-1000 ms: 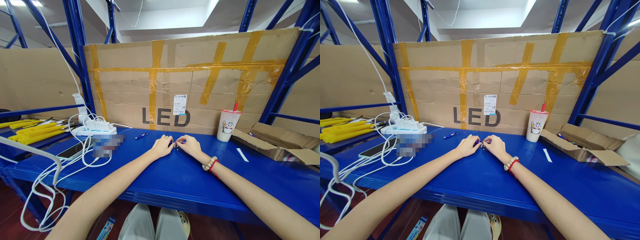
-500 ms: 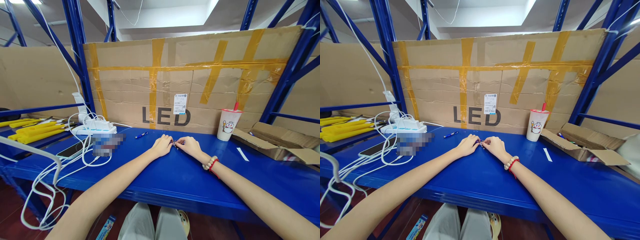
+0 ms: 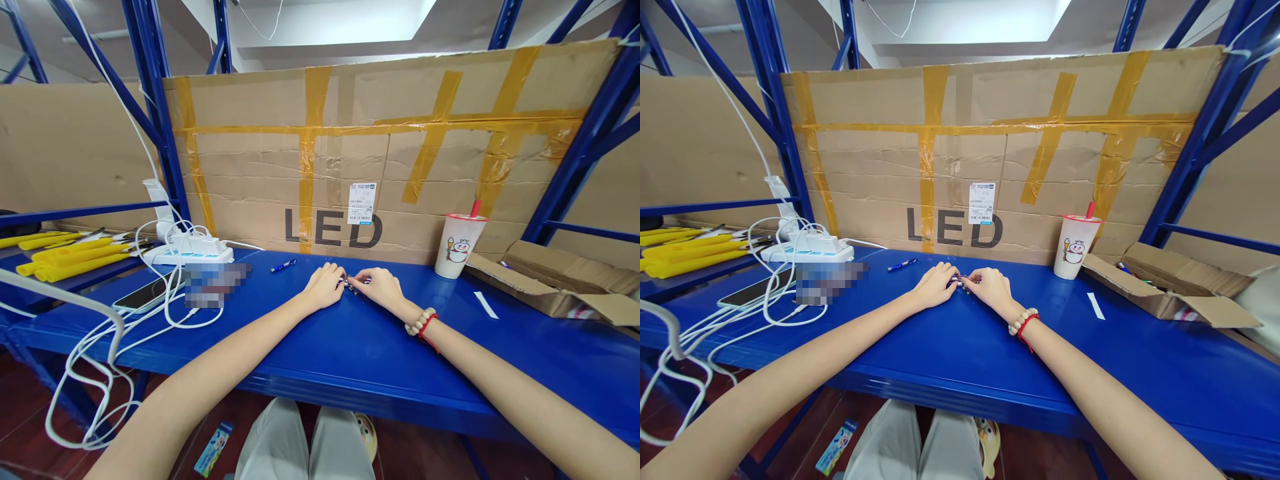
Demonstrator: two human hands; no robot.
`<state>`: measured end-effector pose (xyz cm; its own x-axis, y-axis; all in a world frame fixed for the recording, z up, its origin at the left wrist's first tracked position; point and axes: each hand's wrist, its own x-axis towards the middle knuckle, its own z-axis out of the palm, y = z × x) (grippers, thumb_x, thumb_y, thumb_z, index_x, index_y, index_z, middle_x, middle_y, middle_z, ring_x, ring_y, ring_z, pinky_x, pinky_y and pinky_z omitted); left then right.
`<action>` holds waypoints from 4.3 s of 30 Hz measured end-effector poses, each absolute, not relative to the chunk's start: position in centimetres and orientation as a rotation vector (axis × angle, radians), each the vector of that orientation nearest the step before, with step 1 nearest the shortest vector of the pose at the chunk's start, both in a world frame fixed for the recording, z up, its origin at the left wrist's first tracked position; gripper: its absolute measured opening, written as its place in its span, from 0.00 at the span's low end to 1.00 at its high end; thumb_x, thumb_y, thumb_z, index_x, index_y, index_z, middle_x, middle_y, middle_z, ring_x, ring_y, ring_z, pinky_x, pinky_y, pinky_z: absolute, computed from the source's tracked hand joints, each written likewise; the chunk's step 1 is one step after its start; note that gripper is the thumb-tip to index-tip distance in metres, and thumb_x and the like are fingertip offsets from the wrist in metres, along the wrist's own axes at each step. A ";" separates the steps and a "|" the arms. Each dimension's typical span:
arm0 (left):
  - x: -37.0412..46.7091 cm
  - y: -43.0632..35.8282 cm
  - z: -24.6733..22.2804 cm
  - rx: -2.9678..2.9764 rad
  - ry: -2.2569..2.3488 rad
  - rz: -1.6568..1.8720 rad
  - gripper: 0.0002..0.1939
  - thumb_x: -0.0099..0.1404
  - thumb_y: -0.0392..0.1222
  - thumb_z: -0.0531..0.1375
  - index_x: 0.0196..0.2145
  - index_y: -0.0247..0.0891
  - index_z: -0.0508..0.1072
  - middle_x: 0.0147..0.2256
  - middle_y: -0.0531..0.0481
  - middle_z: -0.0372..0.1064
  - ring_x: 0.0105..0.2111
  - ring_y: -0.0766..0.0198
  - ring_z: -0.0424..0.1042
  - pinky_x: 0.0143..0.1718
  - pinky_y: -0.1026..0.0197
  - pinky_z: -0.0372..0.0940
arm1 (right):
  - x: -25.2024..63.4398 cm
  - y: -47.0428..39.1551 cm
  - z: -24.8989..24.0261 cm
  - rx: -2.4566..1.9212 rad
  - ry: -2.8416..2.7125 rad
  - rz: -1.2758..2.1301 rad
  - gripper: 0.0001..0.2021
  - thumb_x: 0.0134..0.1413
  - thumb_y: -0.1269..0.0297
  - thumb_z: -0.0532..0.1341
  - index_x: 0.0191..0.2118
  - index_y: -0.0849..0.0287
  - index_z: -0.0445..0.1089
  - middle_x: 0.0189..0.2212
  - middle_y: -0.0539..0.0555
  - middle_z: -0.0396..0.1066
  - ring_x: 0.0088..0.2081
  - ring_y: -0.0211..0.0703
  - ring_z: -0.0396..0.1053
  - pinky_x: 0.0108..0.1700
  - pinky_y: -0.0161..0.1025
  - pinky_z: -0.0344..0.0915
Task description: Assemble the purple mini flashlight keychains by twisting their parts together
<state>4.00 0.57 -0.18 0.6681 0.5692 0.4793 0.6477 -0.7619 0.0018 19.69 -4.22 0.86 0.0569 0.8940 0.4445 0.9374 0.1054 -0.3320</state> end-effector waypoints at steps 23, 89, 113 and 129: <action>0.3 4.1 0.2 -2.139 -2.056 -0.472 0.23 0.63 0.43 0.49 0.50 0.22 0.60 0.51 0.28 0.56 0.52 0.44 0.54 0.51 0.48 0.48 | 19.5 -4.3 0.8 -1.769 -1.927 -0.084 0.14 0.52 0.52 0.53 0.28 0.55 0.70 0.27 0.49 0.72 0.30 0.39 0.67 0.25 0.32 0.48; 3.9 -0.3 0.3 -2.613 -1.210 -0.975 0.14 0.69 0.46 0.40 0.38 0.38 0.61 0.40 0.49 0.62 0.41 0.63 0.65 0.39 0.61 0.59 | 19.7 -4.1 0.7 -1.357 -2.012 -0.197 0.14 0.59 0.58 0.50 0.41 0.54 0.70 0.37 0.51 0.69 0.29 0.35 0.67 0.29 0.31 0.59; 3.8 -0.4 0.3 -2.645 -1.142 -1.039 0.08 0.66 0.41 0.45 0.41 0.38 0.59 0.41 0.49 0.63 0.42 0.64 0.65 0.38 0.63 0.59 | 19.7 -3.4 0.0 -1.274 -1.941 -0.138 0.13 0.54 0.58 0.56 0.44 0.55 0.68 0.34 0.50 0.68 0.24 0.32 0.65 0.28 0.32 0.61; 3.7 -0.6 0.9 -2.564 -1.197 -0.822 0.14 0.70 0.40 0.40 0.35 0.37 0.63 0.38 0.50 0.66 0.38 0.64 0.67 0.35 0.65 0.58 | 19.5 -4.3 0.7 -1.442 -2.188 -0.502 0.15 0.60 0.61 0.49 0.51 0.56 0.63 0.38 0.53 0.68 0.33 0.39 0.68 0.28 0.32 0.57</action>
